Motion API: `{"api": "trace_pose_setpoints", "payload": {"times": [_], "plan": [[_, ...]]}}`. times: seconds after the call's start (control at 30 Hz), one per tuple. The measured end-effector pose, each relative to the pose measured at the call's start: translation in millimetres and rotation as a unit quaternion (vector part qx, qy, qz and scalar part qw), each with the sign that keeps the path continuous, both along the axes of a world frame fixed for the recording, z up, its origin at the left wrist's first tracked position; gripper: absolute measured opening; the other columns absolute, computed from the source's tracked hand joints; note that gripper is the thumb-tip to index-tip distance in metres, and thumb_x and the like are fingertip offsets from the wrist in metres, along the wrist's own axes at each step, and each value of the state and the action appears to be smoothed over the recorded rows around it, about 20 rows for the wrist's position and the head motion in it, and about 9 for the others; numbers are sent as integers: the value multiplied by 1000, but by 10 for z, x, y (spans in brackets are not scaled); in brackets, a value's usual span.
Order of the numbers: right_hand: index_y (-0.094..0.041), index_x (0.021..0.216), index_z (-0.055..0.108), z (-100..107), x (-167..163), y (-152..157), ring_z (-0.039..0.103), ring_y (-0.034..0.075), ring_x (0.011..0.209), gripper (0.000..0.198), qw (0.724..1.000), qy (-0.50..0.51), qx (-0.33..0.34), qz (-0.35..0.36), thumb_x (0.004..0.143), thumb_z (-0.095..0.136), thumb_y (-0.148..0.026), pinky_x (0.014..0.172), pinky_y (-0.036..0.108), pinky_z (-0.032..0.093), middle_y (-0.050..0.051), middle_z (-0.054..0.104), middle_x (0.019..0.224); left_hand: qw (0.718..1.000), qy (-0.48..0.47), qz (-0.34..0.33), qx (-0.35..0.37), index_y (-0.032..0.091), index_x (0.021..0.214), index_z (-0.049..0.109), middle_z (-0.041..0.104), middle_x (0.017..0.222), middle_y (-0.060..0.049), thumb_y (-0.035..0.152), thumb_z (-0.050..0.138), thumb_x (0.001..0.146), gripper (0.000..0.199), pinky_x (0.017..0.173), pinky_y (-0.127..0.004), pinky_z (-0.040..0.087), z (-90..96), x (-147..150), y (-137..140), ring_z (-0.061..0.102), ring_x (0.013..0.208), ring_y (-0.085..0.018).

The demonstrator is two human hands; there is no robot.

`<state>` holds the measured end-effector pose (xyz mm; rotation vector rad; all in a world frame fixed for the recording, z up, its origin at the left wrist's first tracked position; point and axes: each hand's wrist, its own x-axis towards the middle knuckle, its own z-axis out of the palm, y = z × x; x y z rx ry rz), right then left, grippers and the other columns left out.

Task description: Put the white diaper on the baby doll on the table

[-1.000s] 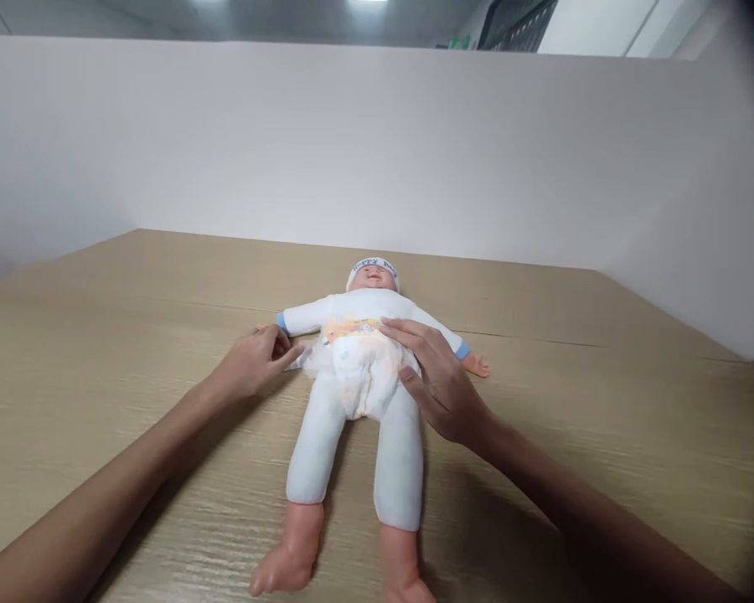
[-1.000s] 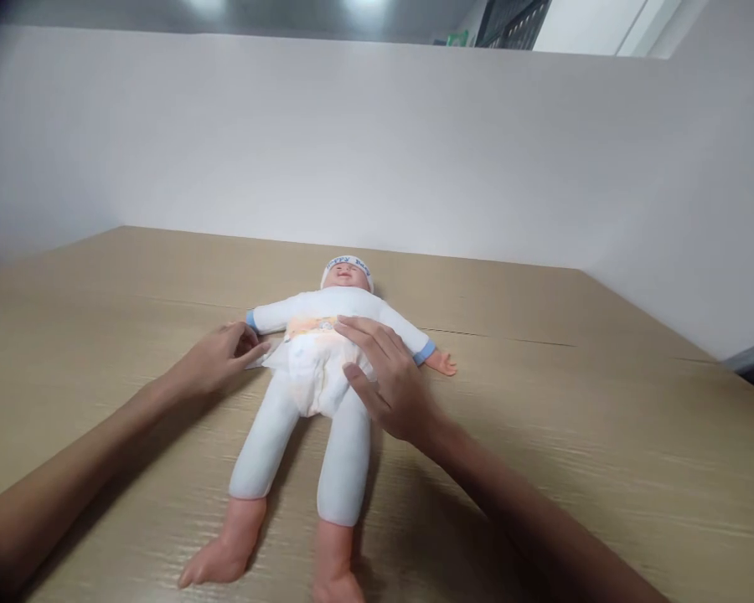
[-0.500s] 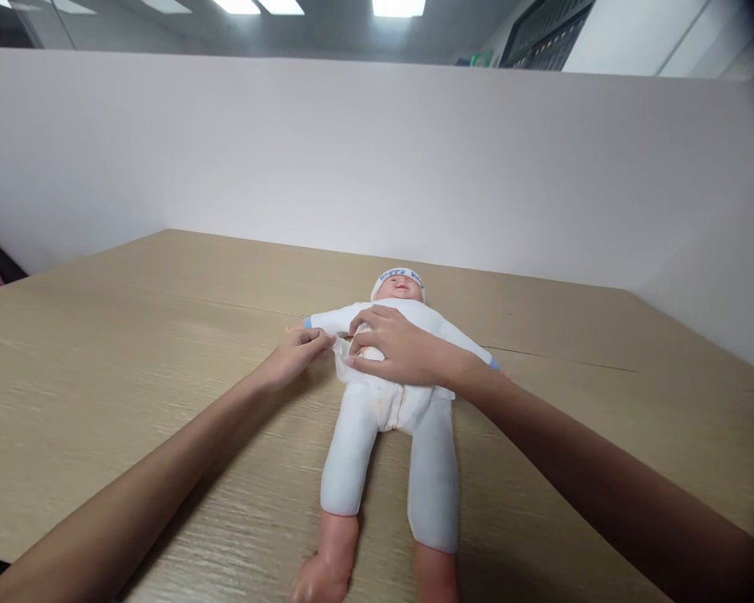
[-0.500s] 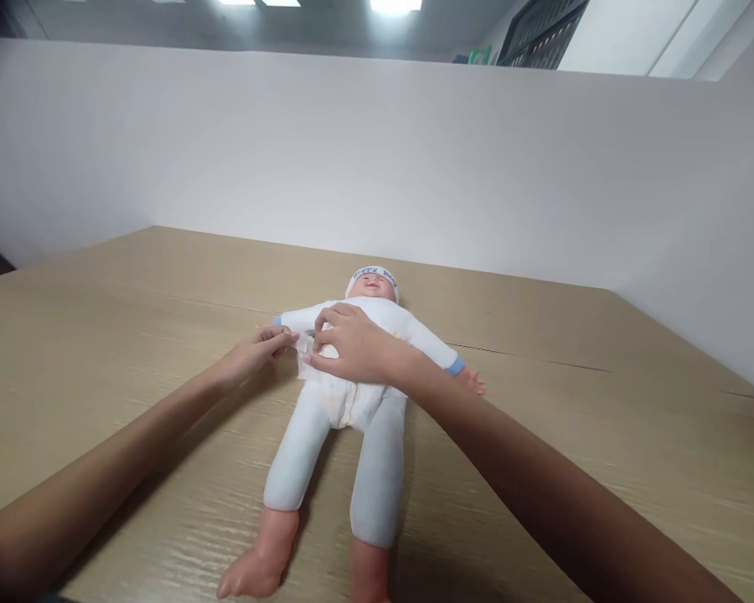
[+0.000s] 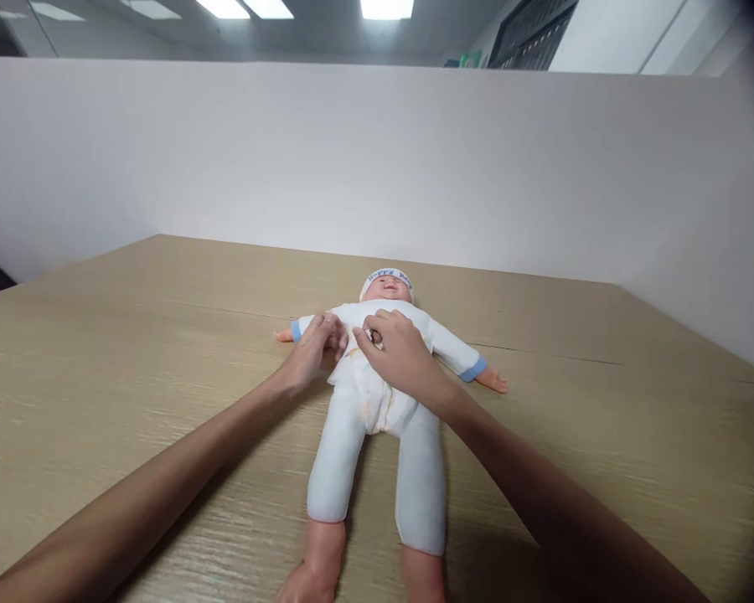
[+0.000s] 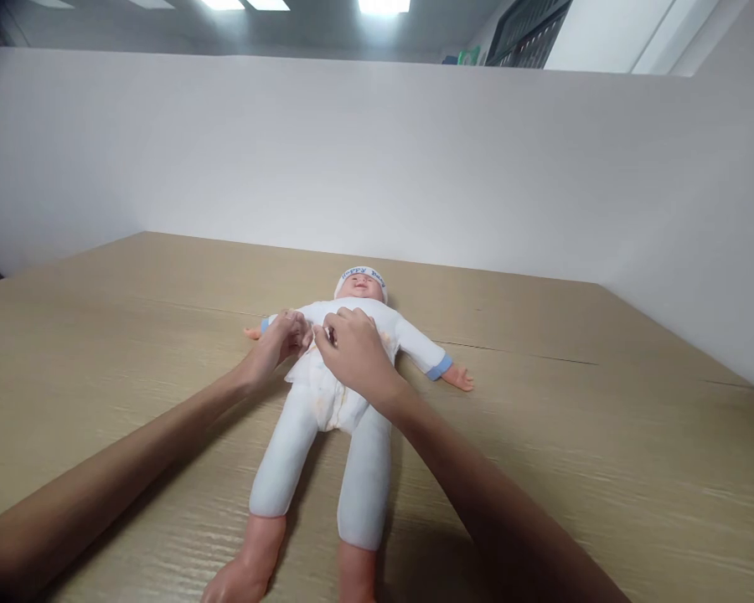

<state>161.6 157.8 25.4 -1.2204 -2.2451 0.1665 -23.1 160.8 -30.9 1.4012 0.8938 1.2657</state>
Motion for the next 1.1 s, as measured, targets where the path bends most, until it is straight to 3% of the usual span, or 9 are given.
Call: {"api": "trace_pose_setpoints", "payload": {"times": [0.17, 0.37, 0.5, 0.57, 0.73, 0.8, 0.93, 1.0, 1.1], "plan": [[-26, 72, 38, 47, 63, 2, 50, 20, 78, 41, 997, 42, -59, 8, 108, 56, -33, 73, 36, 35, 0, 55, 78, 995, 85, 26, 42, 22, 117, 58, 64, 114, -4, 64, 67, 102, 45, 93, -32, 50, -123, -15, -60, 60, 105, -20], [-26, 86, 48, 12, 131, 51, 54, 20, 82, 19, 990, 121, -61, 24, 98, 62, -27, 76, 35, 40, -1, 58, 88, 999, 39, -14, -19, 21, 102, 57, 57, 86, 2, 71, 73, 94, 53, 68, -28, 42, -102, 7, 18, 51, 75, -15], [-26, 97, 50, -16, 155, 104, 57, 22, 86, 10, 985, 157, -64, 25, 97, 59, -22, 79, 36, 45, 1, 59, 93, 999, 35, 0, -37, 22, 101, 54, 52, 77, 4, 70, 72, 94, 51, 63, -28, 39, -109, 23, 77, 48, 68, -14], [-25, 99, 51, -13, 148, 55, 59, 24, 91, 10, 985, 169, -19, 16, 96, 54, -16, 82, 38, 48, 4, 61, 99, 998, 42, 36, -34, 22, 107, 54, 57, 84, 2, 61, 73, 96, 45, 67, -29, 42, -65, 29, 36, 52, 73, -15], [-25, 101, 55, 44, 207, -548, 62, 25, 98, 20, 978, 163, 125, 39, 100, 47, -7, 89, 41, 51, 7, 64, 104, 973, 159, 150, 70, 23, 127, 58, 66, 129, -8, 43, 65, 107, 29, 84, -34, 47, 264, 24, -552, 60, 99, -19], [-24, 104, 57, 35, 313, -910, 62, 21, 88, 18, 979, 146, 90, 105, 103, 51, -8, 82, 36, 52, 4, 64, 100, 958, 217, 112, 150, 24, 118, 62, 69, 121, -5, 40, 57, 112, 18, 86, -36, 46, 389, 11, -906, 60, 96, -19], [-23, 112, 62, -136, 635, -1426, 67, 21, 94, 13, 978, 50, -35, 197, 105, 61, -12, 85, 33, 54, 4, 71, 102, 905, 366, -76, 201, 25, 102, 65, 71, 100, -1, 36, 54, 114, 19, 91, -40, 44, 378, -35, -1379, 57, 96, -22], [-23, 109, 64, -253, 787, -1502, 68, 22, 95, 11, 982, 21, -61, 177, 104, 63, -13, 87, 35, 54, 4, 73, 103, 886, 420, -70, 180, 25, 100, 65, 72, 100, -2, 40, 57, 112, 21, 92, -42, 42, 279, -49, -1429, 57, 99, -25], [-23, 104, 65, -354, 901, -1462, 70, 22, 93, 10, 992, 38, -74, 99, 105, 62, -14, 85, 34, 52, 4, 74, 99, 888, 438, -7, 140, 24, 99, 62, 70, 97, -3, 49, 64, 108, 27, 88, -41, 43, 159, -16, -1352, 59, 95, -26]]}}
